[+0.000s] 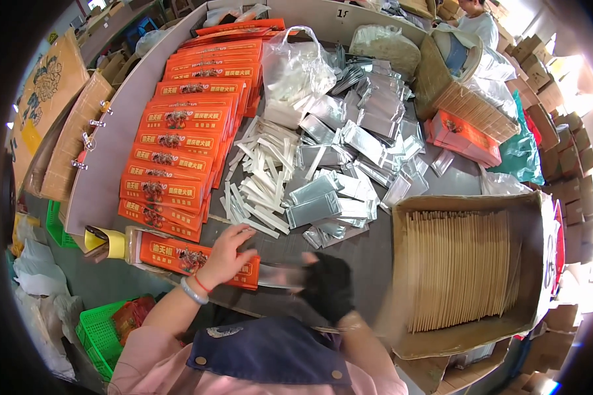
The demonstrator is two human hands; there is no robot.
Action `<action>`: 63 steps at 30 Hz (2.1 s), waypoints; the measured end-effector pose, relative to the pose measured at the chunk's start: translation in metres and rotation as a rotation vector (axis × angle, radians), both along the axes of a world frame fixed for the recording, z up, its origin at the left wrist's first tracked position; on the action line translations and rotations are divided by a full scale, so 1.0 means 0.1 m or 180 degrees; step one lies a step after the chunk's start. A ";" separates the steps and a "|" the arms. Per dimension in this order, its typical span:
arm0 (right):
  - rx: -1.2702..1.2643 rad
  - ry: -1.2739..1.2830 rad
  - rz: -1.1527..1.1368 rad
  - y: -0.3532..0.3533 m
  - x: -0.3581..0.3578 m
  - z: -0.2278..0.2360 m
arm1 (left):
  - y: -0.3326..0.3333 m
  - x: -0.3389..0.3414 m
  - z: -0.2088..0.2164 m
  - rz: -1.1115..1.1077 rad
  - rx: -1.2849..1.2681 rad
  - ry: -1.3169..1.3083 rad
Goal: Packaging bundles of wooden sticks into silver pouches and placing them into red display boxes.
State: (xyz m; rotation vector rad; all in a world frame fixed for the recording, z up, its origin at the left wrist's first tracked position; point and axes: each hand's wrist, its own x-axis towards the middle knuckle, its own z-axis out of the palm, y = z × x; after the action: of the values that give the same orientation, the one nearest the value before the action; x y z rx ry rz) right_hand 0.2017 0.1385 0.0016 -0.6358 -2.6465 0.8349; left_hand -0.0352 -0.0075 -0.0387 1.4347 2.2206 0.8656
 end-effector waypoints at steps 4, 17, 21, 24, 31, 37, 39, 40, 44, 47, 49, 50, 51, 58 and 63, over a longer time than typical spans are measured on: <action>0.0231 -0.0766 -0.2436 0.44 1.02 -0.08 | 0.42 -0.21 -0.01 -0.0200 0.0326 0.0726; 0.0841 -0.1585 -0.3319 0.48 1.62 -0.38 | 1.25 0.26 -0.08 -0.0134 0.0842 0.0671; 0.0493 -0.1615 -0.3466 0.42 1.53 -0.20 | 1.29 0.23 -0.06 -0.0079 0.0459 0.0520; -0.0542 0.0427 -0.4093 0.42 1.43 0.01 | 1.18 0.25 0.18 -0.0279 0.0276 -0.0628; -0.0776 0.0202 -0.2933 0.35 1.07 0.18 | 0.92 0.22 0.12 -0.0134 -0.0054 -0.0891; -0.0742 0.1863 -0.2984 0.25 0.79 0.01 | 0.99 0.23 -0.10 -0.0068 0.0545 0.0557; -0.1291 0.1474 -0.3319 0.27 0.77 -0.01 | 0.98 0.22 -0.08 -0.0092 0.0657 0.0859; -0.1305 0.1467 -0.3301 0.31 0.81 -0.07 | 0.98 0.22 -0.05 -0.0115 0.0774 0.1158; -0.1217 0.0440 -0.2633 0.45 1.05 -0.16 | 0.78 0.23 0.36 -0.0120 0.0430 -0.0773; -0.0907 -0.0034 -0.1682 0.41 0.95 -0.17 | 0.56 0.36 0.26 -0.1044 -0.0383 -0.0723; -0.0799 0.0262 -0.1032 0.39 0.80 -0.13 | 0.40 0.48 0.20 -0.1294 -0.0311 0.0381; -0.0878 0.0050 -0.0836 0.38 0.73 0.00 | 0.32 0.50 0.27 -0.1053 -0.0151 0.0292; -0.0956 -0.0159 -0.0637 0.36 0.69 0.05 | 0.24 0.50 0.30 -0.0809 0.0008 0.0206; 0.0309 -0.1239 0.0166 0.37 0.64 -0.19 | -0.15 0.40 0.20 -0.0861 -0.0191 0.0440; -0.0215 0.0193 0.0230 0.30 0.34 -0.61 | 0.05 0.55 0.25 -0.0792 -0.0039 0.0487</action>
State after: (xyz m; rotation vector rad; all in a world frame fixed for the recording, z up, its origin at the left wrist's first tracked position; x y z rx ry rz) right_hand 0.2358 0.1689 -0.0591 -0.5254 -2.6098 0.9520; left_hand 0.0198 -0.0024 -0.0139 1.7779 2.0866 0.6785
